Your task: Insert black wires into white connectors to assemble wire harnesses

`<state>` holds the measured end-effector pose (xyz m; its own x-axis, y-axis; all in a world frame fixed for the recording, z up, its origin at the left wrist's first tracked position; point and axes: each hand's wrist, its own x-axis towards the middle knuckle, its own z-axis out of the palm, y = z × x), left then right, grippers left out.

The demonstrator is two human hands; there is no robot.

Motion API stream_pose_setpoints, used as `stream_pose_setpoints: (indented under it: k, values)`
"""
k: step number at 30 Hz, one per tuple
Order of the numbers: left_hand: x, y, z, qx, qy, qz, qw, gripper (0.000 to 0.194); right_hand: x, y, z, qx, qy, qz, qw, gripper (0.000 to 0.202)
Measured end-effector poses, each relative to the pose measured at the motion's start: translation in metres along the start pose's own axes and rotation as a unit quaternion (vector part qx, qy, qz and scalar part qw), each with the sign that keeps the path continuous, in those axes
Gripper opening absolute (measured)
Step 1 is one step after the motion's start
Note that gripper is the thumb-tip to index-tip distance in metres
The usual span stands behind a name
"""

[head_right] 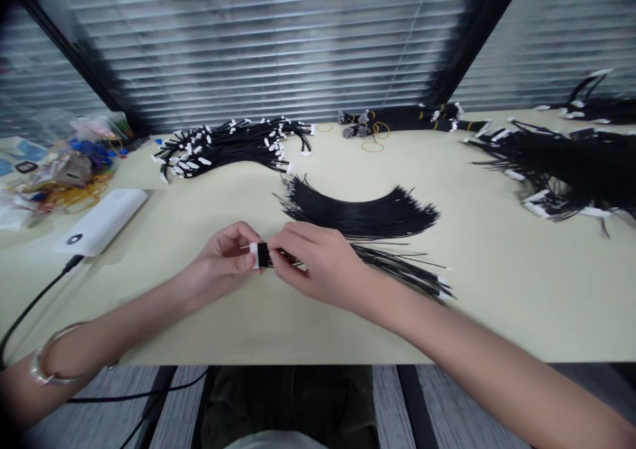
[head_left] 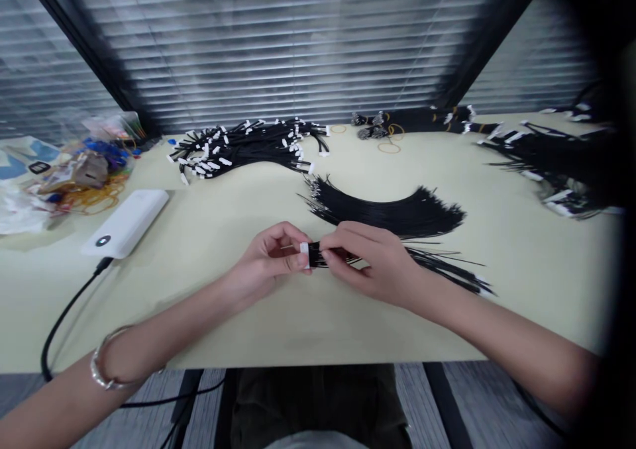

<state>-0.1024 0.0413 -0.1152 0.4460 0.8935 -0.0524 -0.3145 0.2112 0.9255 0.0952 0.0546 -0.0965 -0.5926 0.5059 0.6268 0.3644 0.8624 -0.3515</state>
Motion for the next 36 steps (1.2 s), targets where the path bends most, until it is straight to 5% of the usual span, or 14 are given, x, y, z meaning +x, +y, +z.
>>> stream_pose_setpoints:
  k: [6, 13, 20, 30, 36]
  values:
    - [0.002, 0.001, 0.004, 0.006, 0.032, -0.072, 0.997, 0.012, 0.003, 0.031, 0.000, -0.032, -0.019, 0.185, 0.982, 0.030]
    - [0.004, -0.001, 0.003, 0.014, 0.045, -0.076, 0.996, 0.012, -0.005, 0.078, 0.007, -0.195, -0.078, 0.172, 0.963, 0.014]
    - [0.005, -0.001, 0.002, 0.014, 0.046, -0.075, 0.996, 0.012, -0.005, 0.079, 0.007, -0.202, -0.102, 0.181, 0.957, 0.007]
    - [0.005, 0.000, 0.001, 0.017, 0.044, -0.080, 0.996, 0.011, -0.002, 0.071, 0.002, -0.155, -0.052, 0.212, 0.964, 0.009]
    - [0.005, -0.002, 0.000, -0.006, 0.042, -0.069, 0.997, 0.012, 0.003, 0.060, -0.005, 0.040, -0.009, 0.284, 0.958, 0.007]
